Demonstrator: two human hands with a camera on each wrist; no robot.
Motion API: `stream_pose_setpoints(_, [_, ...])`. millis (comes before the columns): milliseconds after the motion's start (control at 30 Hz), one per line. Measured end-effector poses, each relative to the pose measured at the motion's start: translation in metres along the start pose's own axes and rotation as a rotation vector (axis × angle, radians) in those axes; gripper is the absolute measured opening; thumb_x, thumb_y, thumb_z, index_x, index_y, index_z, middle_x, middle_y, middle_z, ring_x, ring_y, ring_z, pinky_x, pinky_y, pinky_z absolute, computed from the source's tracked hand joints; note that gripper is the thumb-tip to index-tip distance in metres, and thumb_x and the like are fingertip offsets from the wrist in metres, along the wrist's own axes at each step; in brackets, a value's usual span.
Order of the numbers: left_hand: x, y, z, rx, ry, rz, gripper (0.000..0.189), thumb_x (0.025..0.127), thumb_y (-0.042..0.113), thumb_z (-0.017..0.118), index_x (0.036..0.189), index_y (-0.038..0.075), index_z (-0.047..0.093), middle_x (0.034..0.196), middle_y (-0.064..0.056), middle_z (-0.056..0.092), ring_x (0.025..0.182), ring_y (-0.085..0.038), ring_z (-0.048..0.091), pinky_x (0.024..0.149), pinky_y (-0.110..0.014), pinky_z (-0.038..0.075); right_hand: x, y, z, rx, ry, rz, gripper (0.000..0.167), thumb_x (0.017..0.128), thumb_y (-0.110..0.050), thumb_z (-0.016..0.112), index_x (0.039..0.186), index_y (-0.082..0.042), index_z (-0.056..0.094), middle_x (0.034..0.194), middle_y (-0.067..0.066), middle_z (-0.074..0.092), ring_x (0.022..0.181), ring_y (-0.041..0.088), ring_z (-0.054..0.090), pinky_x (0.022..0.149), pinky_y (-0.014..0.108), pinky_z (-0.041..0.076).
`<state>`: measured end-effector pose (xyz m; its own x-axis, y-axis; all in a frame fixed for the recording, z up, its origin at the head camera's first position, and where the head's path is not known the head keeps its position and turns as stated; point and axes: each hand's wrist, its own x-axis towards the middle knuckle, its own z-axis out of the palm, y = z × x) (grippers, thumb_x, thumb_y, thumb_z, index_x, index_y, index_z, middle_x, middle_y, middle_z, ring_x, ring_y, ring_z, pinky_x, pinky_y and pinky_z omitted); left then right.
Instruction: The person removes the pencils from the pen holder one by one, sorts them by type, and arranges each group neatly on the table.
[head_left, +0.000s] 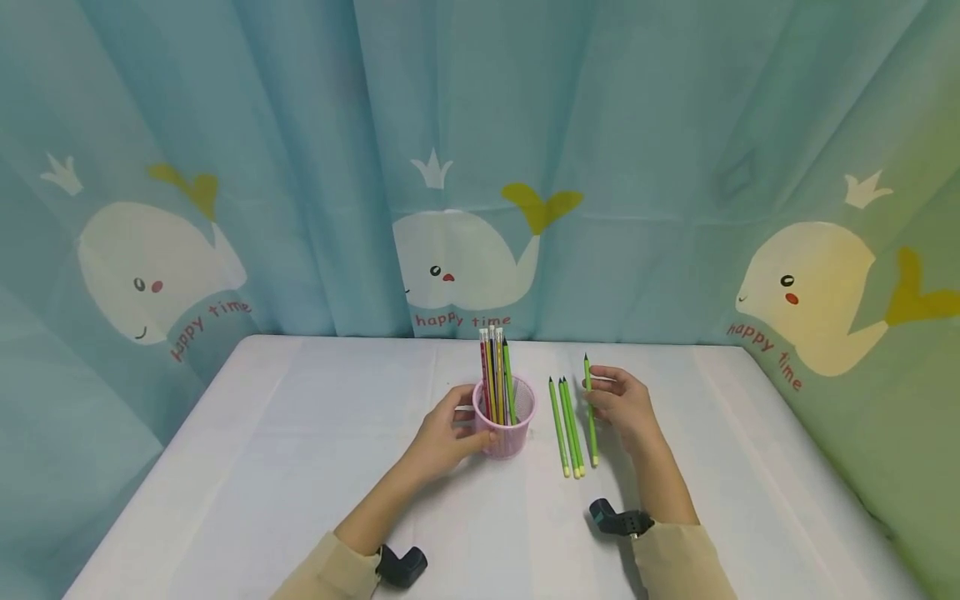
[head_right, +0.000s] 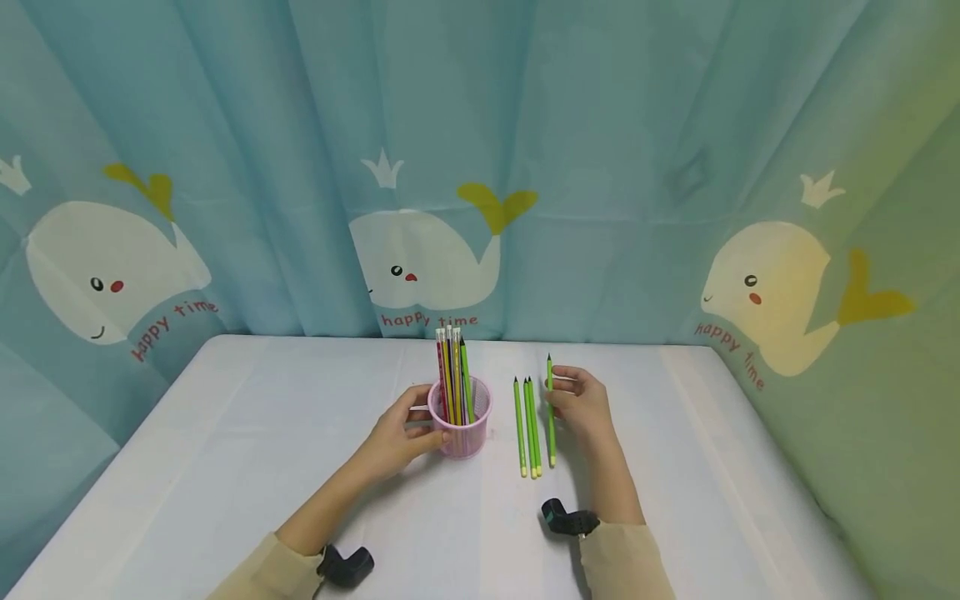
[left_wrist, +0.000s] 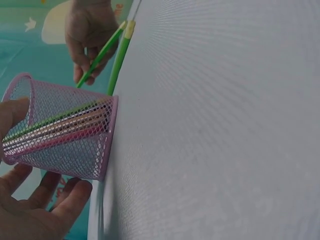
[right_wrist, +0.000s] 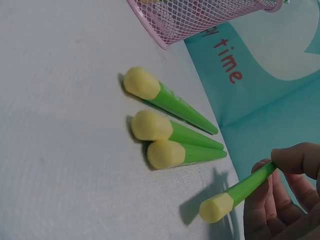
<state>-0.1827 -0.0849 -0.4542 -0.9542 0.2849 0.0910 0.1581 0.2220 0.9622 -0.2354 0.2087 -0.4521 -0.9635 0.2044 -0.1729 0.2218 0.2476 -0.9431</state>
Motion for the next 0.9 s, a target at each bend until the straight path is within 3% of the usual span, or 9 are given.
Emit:
stream_pose_setpoints(300, [-0.001, -0.0009, 0.0001, 0.014, -0.011, 0.004, 0.073, 0.083, 0.018, 0.082, 0.144, 0.01, 0.043, 0.136, -0.015, 0.054, 0.12, -0.034, 0.059, 0.101, -0.045, 0.054, 0.001, 0.007, 0.0015, -0.048, -0.006, -0.012, 0.046, 0.088, -0.005, 0.067, 0.133, -0.008, 0.057, 0.121, 0.014, 0.063, 0.094, 0.018, 0.062, 0.067, 0.022, 0.055])
stream_pose_setpoints(500, [0.0, 0.0003, -0.0008, 0.023, -0.012, 0.005, 0.072, 0.083, 0.019, 0.082, 0.144, 0.011, 0.043, 0.137, -0.014, 0.054, 0.121, -0.033, 0.059, 0.1, -0.043, 0.054, 0.0018, 0.0067, 0.004, -0.09, 0.011, -0.012, 0.049, 0.085, -0.004, 0.068, 0.132, -0.009, 0.058, 0.121, 0.013, 0.064, 0.099, 0.021, 0.061, 0.069, 0.022, 0.056])
stream_pose_setpoints(900, [0.0001, -0.0006, -0.0011, 0.011, -0.017, 0.005, 0.073, 0.083, 0.018, 0.082, 0.144, 0.011, 0.043, 0.137, -0.015, 0.054, 0.121, -0.034, 0.059, 0.101, -0.043, 0.054, 0.0011, 0.008, 0.0031, -0.078, -0.044, -0.009, 0.049, 0.087, -0.003, 0.07, 0.134, -0.005, 0.057, 0.122, 0.017, 0.064, 0.095, 0.018, 0.066, 0.073, 0.026, 0.06])
